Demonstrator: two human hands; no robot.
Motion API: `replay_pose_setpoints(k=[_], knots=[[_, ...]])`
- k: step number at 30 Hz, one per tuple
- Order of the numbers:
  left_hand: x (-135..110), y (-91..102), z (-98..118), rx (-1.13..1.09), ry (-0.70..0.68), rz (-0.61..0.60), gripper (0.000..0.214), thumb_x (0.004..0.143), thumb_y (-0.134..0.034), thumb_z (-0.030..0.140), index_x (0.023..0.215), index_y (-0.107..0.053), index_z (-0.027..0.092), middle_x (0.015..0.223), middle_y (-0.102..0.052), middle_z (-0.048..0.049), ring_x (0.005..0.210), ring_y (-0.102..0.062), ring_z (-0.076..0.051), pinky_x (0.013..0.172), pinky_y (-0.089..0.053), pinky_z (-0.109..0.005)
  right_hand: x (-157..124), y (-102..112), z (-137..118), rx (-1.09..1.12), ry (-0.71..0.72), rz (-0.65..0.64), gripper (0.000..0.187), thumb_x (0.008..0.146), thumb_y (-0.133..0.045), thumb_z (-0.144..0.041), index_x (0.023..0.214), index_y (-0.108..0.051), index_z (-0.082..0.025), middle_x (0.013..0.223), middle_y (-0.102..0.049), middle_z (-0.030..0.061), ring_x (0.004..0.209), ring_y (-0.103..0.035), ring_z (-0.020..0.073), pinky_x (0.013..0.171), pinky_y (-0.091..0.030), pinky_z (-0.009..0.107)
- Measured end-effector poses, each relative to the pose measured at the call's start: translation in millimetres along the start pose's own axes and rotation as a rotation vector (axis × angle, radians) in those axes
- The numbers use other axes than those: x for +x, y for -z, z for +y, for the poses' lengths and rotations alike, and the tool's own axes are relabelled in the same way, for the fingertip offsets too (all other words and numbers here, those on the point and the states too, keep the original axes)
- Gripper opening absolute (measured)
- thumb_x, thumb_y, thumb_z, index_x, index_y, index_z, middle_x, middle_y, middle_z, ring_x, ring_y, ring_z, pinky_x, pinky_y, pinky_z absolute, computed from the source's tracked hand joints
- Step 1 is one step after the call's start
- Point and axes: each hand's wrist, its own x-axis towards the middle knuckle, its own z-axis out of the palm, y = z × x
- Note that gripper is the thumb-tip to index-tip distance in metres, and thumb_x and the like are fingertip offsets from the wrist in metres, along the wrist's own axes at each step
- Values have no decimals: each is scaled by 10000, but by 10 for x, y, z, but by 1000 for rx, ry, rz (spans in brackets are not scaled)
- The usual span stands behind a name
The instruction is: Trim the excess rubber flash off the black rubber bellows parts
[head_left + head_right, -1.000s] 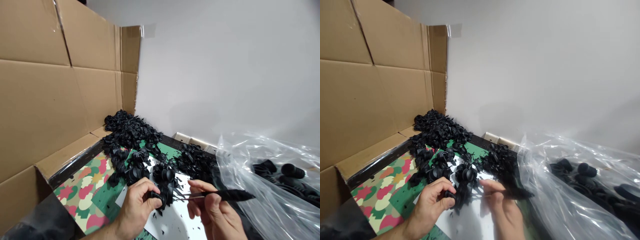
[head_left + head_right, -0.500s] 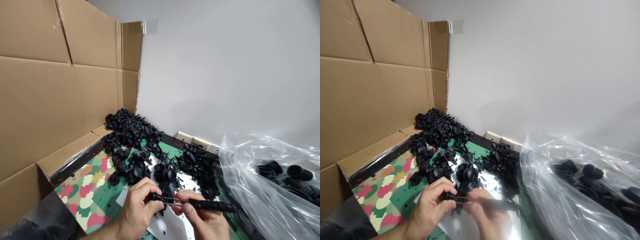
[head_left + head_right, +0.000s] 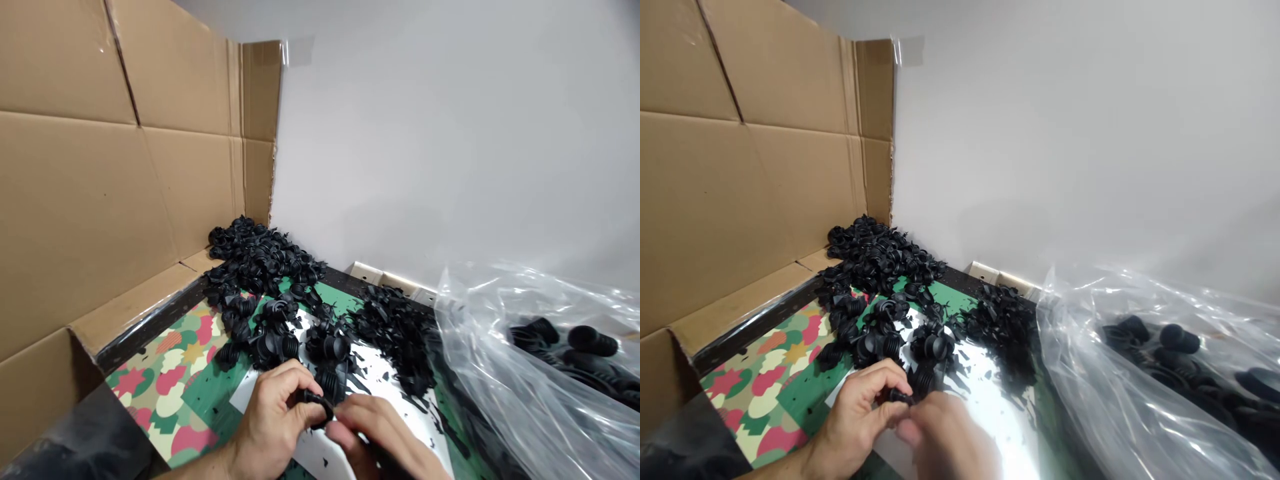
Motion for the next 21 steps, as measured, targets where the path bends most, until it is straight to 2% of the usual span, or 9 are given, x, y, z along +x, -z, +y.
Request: replay_pose_setpoints(k=[2, 4, 5, 8, 10, 15, 18, 21], knots=[[-12, -3, 4, -23, -39, -22, 72, 696, -661, 84, 690, -678, 154, 695, -633, -28, 646, -564, -151, 604, -417, -234, 68, 92, 60, -170, 111, 28, 69, 792, -683, -220, 772, -725, -272, 732, -713, 17, 617, -656, 164, 632, -502, 252], [-16, 2, 8, -42, -70, -24, 70, 692, -671, 88, 703, -682, 157, 703, -638, -27, 653, -565, -149, 602, -417, -227, 154, 196, 142, -294, 190, 60, 48, 784, -690, -202, 783, -710, -245, 739, -724, 19, 615, -671, 160, 615, -502, 237], [-15, 7, 8, -46, -74, -18, 65, 695, -676, 96, 713, -685, 157, 710, -639, -27, 656, -564, -148, 598, -416, -224, 191, 241, 182, -271, 98, 126, 41, 794, -685, -258, 767, -694, -229, 715, -719, 26, 592, -671, 170, 615, -514, 258], [-2, 20, 5, -51, -69, -6, 62, 703, -686, 115, 747, -695, 158, 744, -647, -36, 681, -575, -155, 605, -423, -225, 236, 308, 263, -129, -347, 261, 278, 770, -691, -460, 839, -696, -191, 596, -701, 25, 556, -672, 208, 589, -537, 310], [6, 24, 5, -54, -68, 2, 80, 697, -690, 109, 759, -701, 159, 764, -652, -40, 699, -587, -161, 617, -431, -228, 220, 307, 286, 28, -516, 273, 385, 706, -731, -520, 848, -708, -163, 599, -710, 42, 579, -675, 233, 592, -545, 341], [23, 17, 30, -67, -86, 26, 116, 673, -690, 81, 755, -710, 160, 760, -652, -39, 704, -597, -165, 626, -447, -230, 151, 267, 278, 363, -555, 176, 368, 641, -796, -491, 759, -725, -149, 669, -716, 71, 555, -645, 215, 531, -538, 339], [31, 16, 51, -67, -72, 23, 152, 656, -686, 55, 759, -713, 163, 769, -649, -38, 708, -598, -167, 631, -455, -233, 123, 216, 208, 433, -534, 97, 305, 635, -815, -445, 712, -732, -162, 709, -714, 73, 533, -639, 192, 540, -543, 329], [32, 14, 65, -51, -55, 18, 179, 643, -678, 30, 755, -711, 165, 762, -642, -33, 699, -592, -164, 623, -454, -232, 89, 120, 89, 473, -507, 79, 249, 645, -814, -418, 694, -742, -185, 737, -706, 56, 501, -623, 158, 547, -532, 302]])
